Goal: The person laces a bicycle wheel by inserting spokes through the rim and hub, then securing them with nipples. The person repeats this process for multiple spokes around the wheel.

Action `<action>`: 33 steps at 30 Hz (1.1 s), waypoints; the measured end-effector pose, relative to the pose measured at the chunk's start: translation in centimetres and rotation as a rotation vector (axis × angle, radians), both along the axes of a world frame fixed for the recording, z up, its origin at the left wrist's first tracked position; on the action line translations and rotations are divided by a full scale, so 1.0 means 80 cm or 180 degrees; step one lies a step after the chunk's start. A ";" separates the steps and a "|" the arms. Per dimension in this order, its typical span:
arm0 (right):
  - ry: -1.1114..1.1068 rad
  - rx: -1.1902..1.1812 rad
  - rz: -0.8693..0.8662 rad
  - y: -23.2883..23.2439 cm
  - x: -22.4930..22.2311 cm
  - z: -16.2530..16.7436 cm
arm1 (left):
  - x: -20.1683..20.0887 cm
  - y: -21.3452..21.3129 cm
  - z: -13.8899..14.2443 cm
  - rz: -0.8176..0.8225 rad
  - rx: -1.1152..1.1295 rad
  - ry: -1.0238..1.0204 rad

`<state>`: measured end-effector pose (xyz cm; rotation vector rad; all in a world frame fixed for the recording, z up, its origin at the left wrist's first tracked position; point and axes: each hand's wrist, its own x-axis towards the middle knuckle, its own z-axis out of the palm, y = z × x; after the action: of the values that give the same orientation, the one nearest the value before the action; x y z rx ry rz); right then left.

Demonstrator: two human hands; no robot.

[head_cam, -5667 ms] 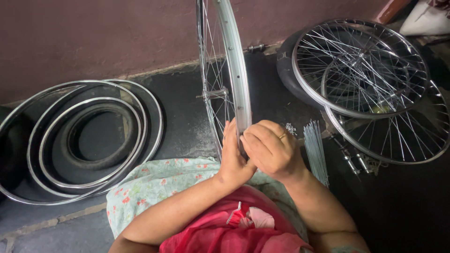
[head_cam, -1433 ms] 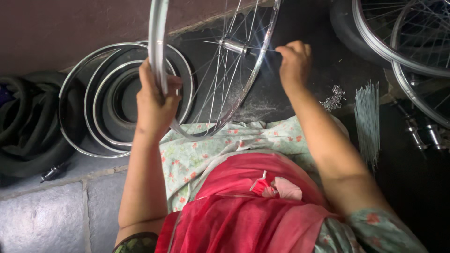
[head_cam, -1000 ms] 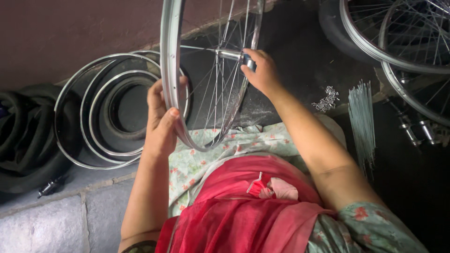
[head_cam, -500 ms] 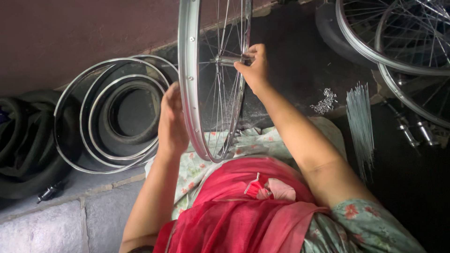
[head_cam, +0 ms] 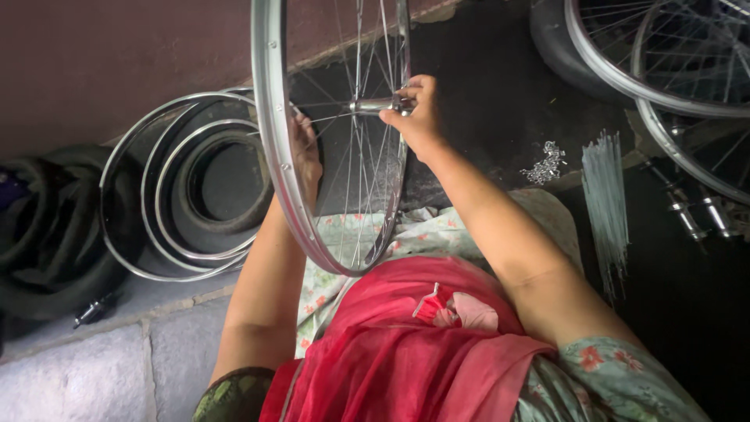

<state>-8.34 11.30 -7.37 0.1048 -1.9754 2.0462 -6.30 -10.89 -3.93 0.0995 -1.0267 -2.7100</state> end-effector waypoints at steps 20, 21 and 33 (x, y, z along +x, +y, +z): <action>0.0046 0.0242 0.0106 0.008 0.002 -0.005 | -0.002 -0.024 0.019 0.0595 0.0050 0.0199; 0.0094 0.0312 0.0083 0.008 0.000 -0.007 | -0.002 -0.024 0.022 0.0691 0.0036 0.0133; 0.0228 0.0387 0.0234 -0.015 -0.013 -0.027 | 0.043 -0.022 0.087 0.2165 -0.2666 0.1389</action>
<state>-9.40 10.09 -9.52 0.2765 -2.0794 1.9360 -2.88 -12.62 2.99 -0.2375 -1.5211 -1.4714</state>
